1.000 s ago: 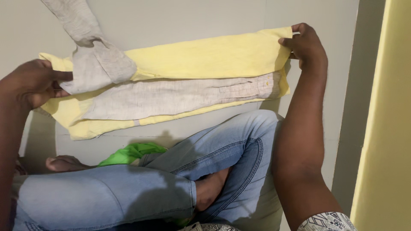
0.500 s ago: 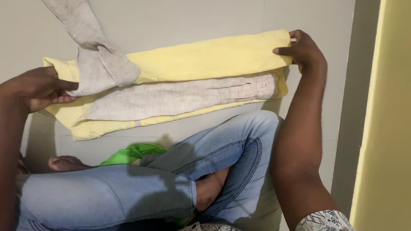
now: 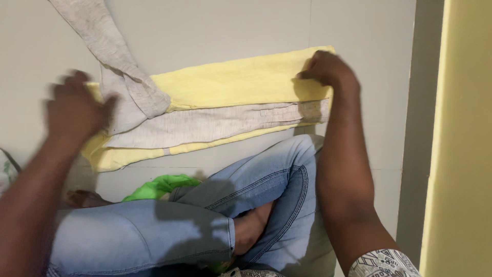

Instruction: The person buttons a yellow shirt and then folds it along with another piece of clothing by hand.

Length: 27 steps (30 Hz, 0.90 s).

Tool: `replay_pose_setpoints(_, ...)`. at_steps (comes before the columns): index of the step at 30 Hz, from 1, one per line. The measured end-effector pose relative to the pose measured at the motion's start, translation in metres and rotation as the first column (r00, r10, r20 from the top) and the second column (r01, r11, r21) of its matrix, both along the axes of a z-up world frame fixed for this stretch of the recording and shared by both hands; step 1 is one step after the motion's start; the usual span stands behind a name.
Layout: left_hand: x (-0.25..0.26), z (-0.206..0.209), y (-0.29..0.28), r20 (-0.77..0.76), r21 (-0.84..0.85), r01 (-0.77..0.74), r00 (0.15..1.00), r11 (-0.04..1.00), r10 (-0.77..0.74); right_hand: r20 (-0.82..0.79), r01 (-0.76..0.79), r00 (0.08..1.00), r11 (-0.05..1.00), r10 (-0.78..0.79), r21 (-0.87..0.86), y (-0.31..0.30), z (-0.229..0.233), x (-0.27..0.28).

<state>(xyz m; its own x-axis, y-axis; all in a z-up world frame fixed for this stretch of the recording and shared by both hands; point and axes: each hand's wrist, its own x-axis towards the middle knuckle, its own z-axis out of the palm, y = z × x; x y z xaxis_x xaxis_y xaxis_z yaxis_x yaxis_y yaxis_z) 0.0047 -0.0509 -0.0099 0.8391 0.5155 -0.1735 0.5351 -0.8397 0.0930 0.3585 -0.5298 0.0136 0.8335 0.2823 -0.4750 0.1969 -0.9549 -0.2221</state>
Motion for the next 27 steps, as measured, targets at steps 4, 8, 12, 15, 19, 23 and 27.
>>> replay_pose_setpoints(4, 0.013, -0.007, -0.048, -0.203, -0.23, -0.06, 0.979, 0.971, 0.012, -0.09, -0.047, 0.995, 0.998, 0.042, -0.046, 0.022, -0.015, -0.006)
replay_pose_setpoints(8, 0.01, -0.009, -0.054, -0.184, -0.24, -0.064, 0.983, 0.969, 0.019, -0.041, 0.026, 0.999, 0.998, -0.028, -0.055, 0.026, -0.023, -0.004)
replay_pose_setpoints(12, 0.001, -0.007, -0.063, -0.064, -0.209, -0.035, 0.998, 0.977, 0.021, 0.071, 0.041, 0.997, 0.998, -0.038, -0.04, 0.024, -0.023, -0.022)
replay_pose_setpoints(15, -0.001, -0.002, -0.068, 0.005, -0.188, -0.048, 0.999, 0.981, 0.049, 0.233, -0.037, 0.972, 0.999, 0.039, -0.014, 0.035, -0.02, -0.035)
replay_pose_setpoints(19, -0.014, -0.01, -0.087, 0.193, -0.129, 0.05, 0.981, 0.99, -0.024, 0.059, -0.214, 0.975, 0.976, 0.216, -0.044, 0.062, -0.03, -0.062)
replay_pose_setpoints(23, -0.019, -0.022, -0.091, 0.167, -0.145, 0.073, 0.985, 0.987, -0.049, -0.034, -0.185, 0.982, 0.981, 0.184, -0.059, 0.03, -0.035, -0.037)
replay_pose_setpoints(27, -0.021, -0.032, -0.088, 0.227, -0.069, 0.102, 0.97, 0.992, -0.084, 0.054, 0.039, 0.998, 0.999, -0.041, 0.031, -0.02, -0.041, -0.009)
